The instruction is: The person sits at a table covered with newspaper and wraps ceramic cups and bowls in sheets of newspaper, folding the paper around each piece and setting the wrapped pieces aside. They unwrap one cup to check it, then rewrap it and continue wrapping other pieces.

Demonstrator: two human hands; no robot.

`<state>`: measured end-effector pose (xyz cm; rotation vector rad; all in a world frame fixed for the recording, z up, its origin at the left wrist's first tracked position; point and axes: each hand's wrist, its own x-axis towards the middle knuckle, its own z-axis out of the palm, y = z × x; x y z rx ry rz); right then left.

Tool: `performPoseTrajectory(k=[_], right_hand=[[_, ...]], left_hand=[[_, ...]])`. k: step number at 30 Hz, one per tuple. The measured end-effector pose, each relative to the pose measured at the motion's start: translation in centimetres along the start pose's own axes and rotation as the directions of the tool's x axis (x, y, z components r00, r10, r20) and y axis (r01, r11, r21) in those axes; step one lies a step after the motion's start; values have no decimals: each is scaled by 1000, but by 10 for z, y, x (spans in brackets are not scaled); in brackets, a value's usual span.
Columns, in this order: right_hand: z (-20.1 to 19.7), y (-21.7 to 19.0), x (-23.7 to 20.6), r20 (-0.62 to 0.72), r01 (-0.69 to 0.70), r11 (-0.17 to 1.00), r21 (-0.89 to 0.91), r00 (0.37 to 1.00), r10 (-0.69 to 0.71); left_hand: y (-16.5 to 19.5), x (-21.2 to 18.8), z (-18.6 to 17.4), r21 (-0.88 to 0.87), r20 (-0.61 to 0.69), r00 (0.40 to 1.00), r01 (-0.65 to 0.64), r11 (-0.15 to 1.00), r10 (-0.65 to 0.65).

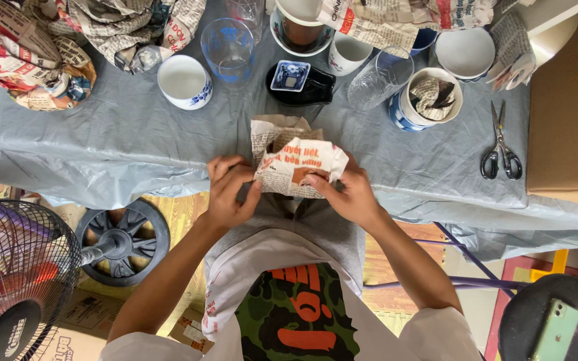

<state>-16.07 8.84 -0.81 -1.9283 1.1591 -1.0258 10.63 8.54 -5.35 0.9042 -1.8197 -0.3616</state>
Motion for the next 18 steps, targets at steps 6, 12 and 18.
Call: performPoseTrajectory(k=[6, 12, 18], right_hand=[[5, 0, 13, -97, -229, 972, 51, 968, 233], [4, 5, 28, -221, -135, 951, -278, 973, 74], [2, -8, 40, -224, -149, 908, -392, 973, 64]], left_hand=[[6, 4, -3, 72, -17, 997, 81, 994, -80], [7, 8, -1, 163, -24, 991, 135, 977, -133], [4, 5, 4, 81, -97, 985, 149, 985, -141]])
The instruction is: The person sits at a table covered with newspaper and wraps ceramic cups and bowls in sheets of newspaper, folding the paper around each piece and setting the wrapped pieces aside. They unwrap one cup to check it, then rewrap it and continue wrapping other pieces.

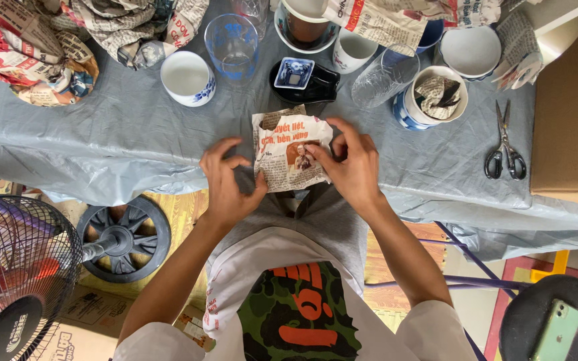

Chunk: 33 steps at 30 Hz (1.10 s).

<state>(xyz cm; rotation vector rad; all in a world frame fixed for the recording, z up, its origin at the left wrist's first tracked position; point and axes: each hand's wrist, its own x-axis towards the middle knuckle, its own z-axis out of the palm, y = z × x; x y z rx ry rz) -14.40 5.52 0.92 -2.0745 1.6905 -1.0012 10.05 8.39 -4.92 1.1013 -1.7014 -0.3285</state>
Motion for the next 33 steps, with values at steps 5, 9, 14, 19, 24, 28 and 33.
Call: performPoseTrajectory(k=[5, 9, 14, 19, 24, 28, 33], right_hand=[[-12, -19, 6, 3, 158, 985, -69, 987, -158], [-22, -35, 3, 17, 341, 923, -177, 939, -343], [-24, -54, -23, 70, 510, 813, -281, 856, -513], [4, -54, -44, 292, 564, 808, -170, 812, -505], [29, -39, -56, 393, 584, 693, -423, 807, -440], [36, -30, -60, 310, 536, 718, -444, 844, -438], [28, -21, -59, 362, 500, 687, -528, 864, -350]], left_hand=[[-3, 1, 0, 134, 146, 955, -278, 951, 259], [4, 8, -4, 164, 313, 910, -332, 929, 271], [15, 23, -6, 164, 330, 936, -185, 969, 123], [18, 30, -14, 164, 386, 921, -128, 978, 56], [17, 31, -18, 198, 427, 903, -152, 968, 55], [16, 31, -22, 212, 445, 894, -168, 963, 58], [14, 30, -22, 220, 442, 895, -170, 960, 57]])
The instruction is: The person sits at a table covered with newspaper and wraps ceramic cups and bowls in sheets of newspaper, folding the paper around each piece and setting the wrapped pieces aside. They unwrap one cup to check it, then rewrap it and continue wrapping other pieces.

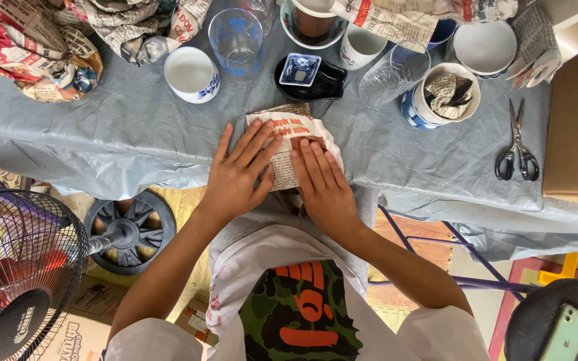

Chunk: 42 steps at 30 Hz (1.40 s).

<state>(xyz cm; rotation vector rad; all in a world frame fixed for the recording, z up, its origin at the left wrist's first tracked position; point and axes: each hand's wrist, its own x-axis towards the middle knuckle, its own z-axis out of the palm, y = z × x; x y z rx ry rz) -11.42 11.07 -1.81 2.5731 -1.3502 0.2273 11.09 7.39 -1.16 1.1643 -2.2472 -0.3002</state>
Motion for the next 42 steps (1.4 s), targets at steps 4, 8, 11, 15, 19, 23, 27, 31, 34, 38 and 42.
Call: performPoseTrajectory(k=[4, 8, 11, 15, 19, 23, 27, 31, 34, 38, 42], right_hand=[[-3, 5, 1, 9, -27, 998, 53, 1000, 27], [-5, -1, 10, 55, -69, 987, 148, 997, 61], [-3, -7, 24, 10, -72, 990, 119, 997, 71], [-1, -5, 40, -27, -82, 985, 152, 996, 88], [-3, 1, 44, 10, -95, 974, 206, 995, 95], [-5, 8, 43, -32, -69, 923, 378, 996, 88], [-7, 19, 33, -56, -1, 941, 338, 998, 21], [-10, 20, 23, -121, 61, 954, 293, 992, -26], [-21, 25, 12, -103, 78, 927, 366, 994, -43], [-37, 43, -2, -106, 29, 811, 585, 993, 42], [-45, 60, -15, 74, -197, 412, 890, 952, 296]], left_hand=[[-1, 0, 2, 5, -11, 1000, -9, 1000, 9], [-2, 2, 3, 3, 5, 1000, -13, 1000, 13], [-4, 4, 4, 19, 9, 1000, -15, 1000, 15], [-4, 4, 4, 20, 20, 1000, -22, 1000, 22], [0, 1, 1, 42, 30, 1000, -10, 999, 9], [1, -2, -3, -64, 40, 999, -27, 998, 30], [-3, -8, 2, -94, 61, 997, -37, 995, 43], [1, -16, 20, -11, -59, 998, -31, 999, 30], [4, -20, 29, -40, -188, 976, -122, 992, 113], [3, -24, 23, -304, -169, 985, -93, 948, 43], [9, -28, 18, -588, 96, 950, 295, 753, -297]])
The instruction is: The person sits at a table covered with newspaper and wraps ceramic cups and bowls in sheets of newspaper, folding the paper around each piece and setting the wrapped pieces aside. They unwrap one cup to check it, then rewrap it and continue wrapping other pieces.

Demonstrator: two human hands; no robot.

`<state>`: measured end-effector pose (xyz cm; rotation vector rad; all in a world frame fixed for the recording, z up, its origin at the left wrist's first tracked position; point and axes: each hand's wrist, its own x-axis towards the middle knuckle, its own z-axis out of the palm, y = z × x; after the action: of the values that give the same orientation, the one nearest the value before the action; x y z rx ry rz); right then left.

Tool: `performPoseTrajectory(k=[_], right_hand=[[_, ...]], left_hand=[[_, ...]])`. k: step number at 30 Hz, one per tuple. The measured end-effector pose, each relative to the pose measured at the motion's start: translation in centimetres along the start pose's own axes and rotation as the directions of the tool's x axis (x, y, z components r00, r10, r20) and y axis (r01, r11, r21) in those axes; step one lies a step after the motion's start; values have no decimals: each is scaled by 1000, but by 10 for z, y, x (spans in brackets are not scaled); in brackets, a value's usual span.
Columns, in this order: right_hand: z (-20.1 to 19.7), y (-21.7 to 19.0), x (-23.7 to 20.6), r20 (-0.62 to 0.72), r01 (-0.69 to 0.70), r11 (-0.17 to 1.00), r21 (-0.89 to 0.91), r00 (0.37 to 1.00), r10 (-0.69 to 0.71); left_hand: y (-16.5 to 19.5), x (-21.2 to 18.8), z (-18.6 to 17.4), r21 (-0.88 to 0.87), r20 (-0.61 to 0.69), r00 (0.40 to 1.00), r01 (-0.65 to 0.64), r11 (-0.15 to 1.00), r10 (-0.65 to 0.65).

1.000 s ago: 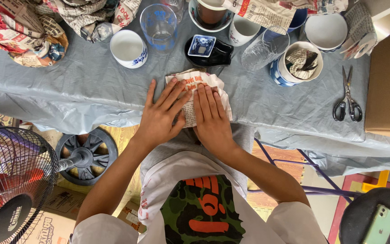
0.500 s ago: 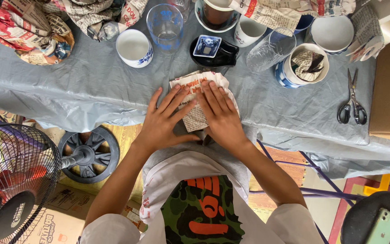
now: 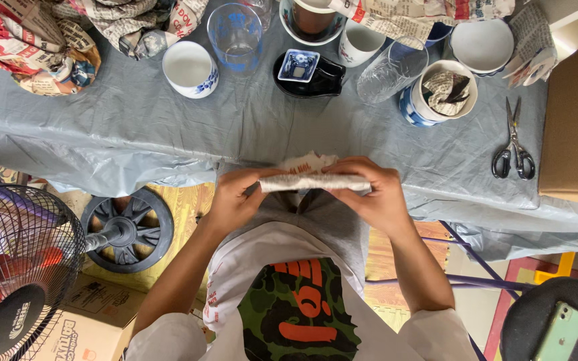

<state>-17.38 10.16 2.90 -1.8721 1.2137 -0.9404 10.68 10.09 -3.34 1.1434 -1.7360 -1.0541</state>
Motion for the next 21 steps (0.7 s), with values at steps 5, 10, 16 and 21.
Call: performPoseTrajectory(k=[5, 10, 16, 21], right_hand=[[3, 20, 6, 146, -249, 884, 395, 967, 208], [6, 40, 6, 200, -326, 767, 553, 945, 257], [8, 57, 3, 91, -207, 851, 483, 978, 186], [4, 65, 1, 32, -72, 925, 372, 997, 65]], left_hand=[[-2, 2, 12, -435, 76, 979, 204, 877, -191], [-15, 6, 13, -550, 104, 969, 244, 799, -225], [-25, 7, 9, -575, 159, 968, 250, 779, -194], [-18, 10, -4, -546, 233, 966, 224, 807, -111]])
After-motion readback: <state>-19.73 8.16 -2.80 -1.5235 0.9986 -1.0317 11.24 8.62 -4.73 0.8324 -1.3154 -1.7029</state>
